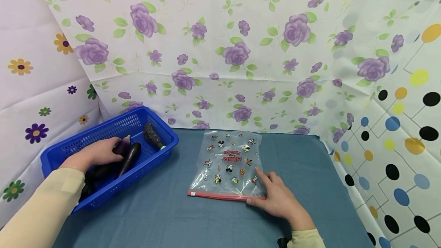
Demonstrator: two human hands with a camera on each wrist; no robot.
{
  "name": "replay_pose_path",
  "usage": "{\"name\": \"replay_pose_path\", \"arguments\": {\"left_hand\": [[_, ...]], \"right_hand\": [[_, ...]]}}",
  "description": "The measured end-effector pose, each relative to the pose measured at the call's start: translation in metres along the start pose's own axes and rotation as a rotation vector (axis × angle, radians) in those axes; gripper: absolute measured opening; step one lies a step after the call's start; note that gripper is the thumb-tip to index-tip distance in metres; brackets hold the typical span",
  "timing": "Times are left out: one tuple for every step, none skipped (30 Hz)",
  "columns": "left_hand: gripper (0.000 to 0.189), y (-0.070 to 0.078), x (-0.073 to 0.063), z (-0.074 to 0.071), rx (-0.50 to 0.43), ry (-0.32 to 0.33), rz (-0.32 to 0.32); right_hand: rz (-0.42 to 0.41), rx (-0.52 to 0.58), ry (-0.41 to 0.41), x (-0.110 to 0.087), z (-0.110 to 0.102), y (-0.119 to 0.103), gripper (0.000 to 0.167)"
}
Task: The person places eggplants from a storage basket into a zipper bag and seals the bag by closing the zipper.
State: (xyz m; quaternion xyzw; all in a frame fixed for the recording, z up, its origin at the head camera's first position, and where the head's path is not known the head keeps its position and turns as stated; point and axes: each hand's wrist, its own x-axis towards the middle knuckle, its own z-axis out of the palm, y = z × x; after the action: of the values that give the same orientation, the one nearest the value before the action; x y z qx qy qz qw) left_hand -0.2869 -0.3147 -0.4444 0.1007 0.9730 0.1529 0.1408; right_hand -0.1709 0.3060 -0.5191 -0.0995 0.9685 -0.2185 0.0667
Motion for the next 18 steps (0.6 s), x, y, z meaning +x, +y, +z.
{"name": "replay_pose_path", "arguments": {"left_hand": [[0.078, -0.0003, 0.0000, 0.0000, -0.001, 0.001, 0.000], [0.078, -0.0005, 0.0000, 0.0000, -0.002, 0.002, 0.000], [0.078, -0.0006, 0.0000, -0.0001, -0.003, 0.004, 0.003], [0.077, -0.0008, -0.0001, -0.0001, -0.003, 0.005, 0.005], [0.077, -0.0008, -0.0002, -0.0003, -0.003, 0.007, 0.006], [0.077, -0.0005, -0.0008, -0.0006, -0.003, 0.009, 0.007], [0.076, -0.0003, -0.0013, -0.0010, -0.002, 0.011, 0.007], [0.076, -0.0002, -0.0015, -0.0013, -0.001, 0.011, 0.006], [0.076, 0.0000, -0.0019, -0.0017, 0.000, 0.013, 0.005], [0.076, 0.0001, -0.0021, -0.0020, 0.000, 0.015, 0.005], [0.076, 0.0004, -0.0024, -0.0023, 0.000, 0.018, 0.008], [0.076, 0.0005, -0.0024, -0.0026, -0.001, 0.023, 0.010], [0.076, 0.0003, -0.0023, -0.0029, -0.002, 0.027, 0.013], [0.076, 0.0005, -0.0024, -0.0031, -0.005, 0.031, 0.016], [0.076, 0.0009, -0.0025, -0.0033, -0.007, 0.036, 0.019], [0.076, 0.0011, -0.0026, -0.0035, -0.010, 0.043, 0.021], [0.077, 0.0012, -0.0026, -0.0037, -0.013, 0.048, 0.023], [0.077, 0.0013, -0.0026, -0.0038, -0.015, 0.054, 0.024]], "right_hand": [[0.002, 0.001, -0.002, -0.0001, 0.0000, -0.0004, 0.112], [0.001, 0.002, -0.004, -0.0003, -0.0002, -0.0006, 0.112], [0.001, 0.002, -0.006, -0.0005, -0.0003, -0.0008, 0.112], [0.000, -0.001, -0.007, -0.0004, -0.0003, -0.0009, 0.112], [0.001, -0.002, -0.009, -0.0003, -0.0003, -0.0009, 0.112], [0.002, -0.003, -0.010, -0.0002, -0.0004, -0.0010, 0.113], [0.003, -0.004, -0.011, 0.0000, -0.0005, -0.0010, 0.113], [0.002, -0.003, -0.013, 0.0002, -0.0008, -0.0010, 0.113], [0.002, -0.003, -0.014, 0.0003, -0.0008, -0.0010, 0.113], [0.004, -0.003, -0.014, 0.0005, -0.0009, -0.0012, 0.113], [0.007, -0.002, -0.015, 0.0005, -0.0009, -0.0013, 0.113], [0.009, -0.002, -0.015, 0.0007, -0.0008, -0.0013, 0.113], [0.008, -0.003, -0.015, 0.0009, -0.0006, -0.0012, 0.113], [0.008, -0.002, -0.014, 0.0011, -0.0004, -0.0010, 0.113], [0.009, -0.004, -0.014, 0.0015, 0.0001, -0.0005, 0.113], [0.011, -0.004, -0.013, 0.0018, 0.0004, -0.0003, 0.113], [0.010, -0.004, -0.013, 0.0021, 0.0006, 0.0003, 0.113], [0.011, -0.005, -0.013, 0.0022, 0.0006, 0.0003, 0.113]]}}
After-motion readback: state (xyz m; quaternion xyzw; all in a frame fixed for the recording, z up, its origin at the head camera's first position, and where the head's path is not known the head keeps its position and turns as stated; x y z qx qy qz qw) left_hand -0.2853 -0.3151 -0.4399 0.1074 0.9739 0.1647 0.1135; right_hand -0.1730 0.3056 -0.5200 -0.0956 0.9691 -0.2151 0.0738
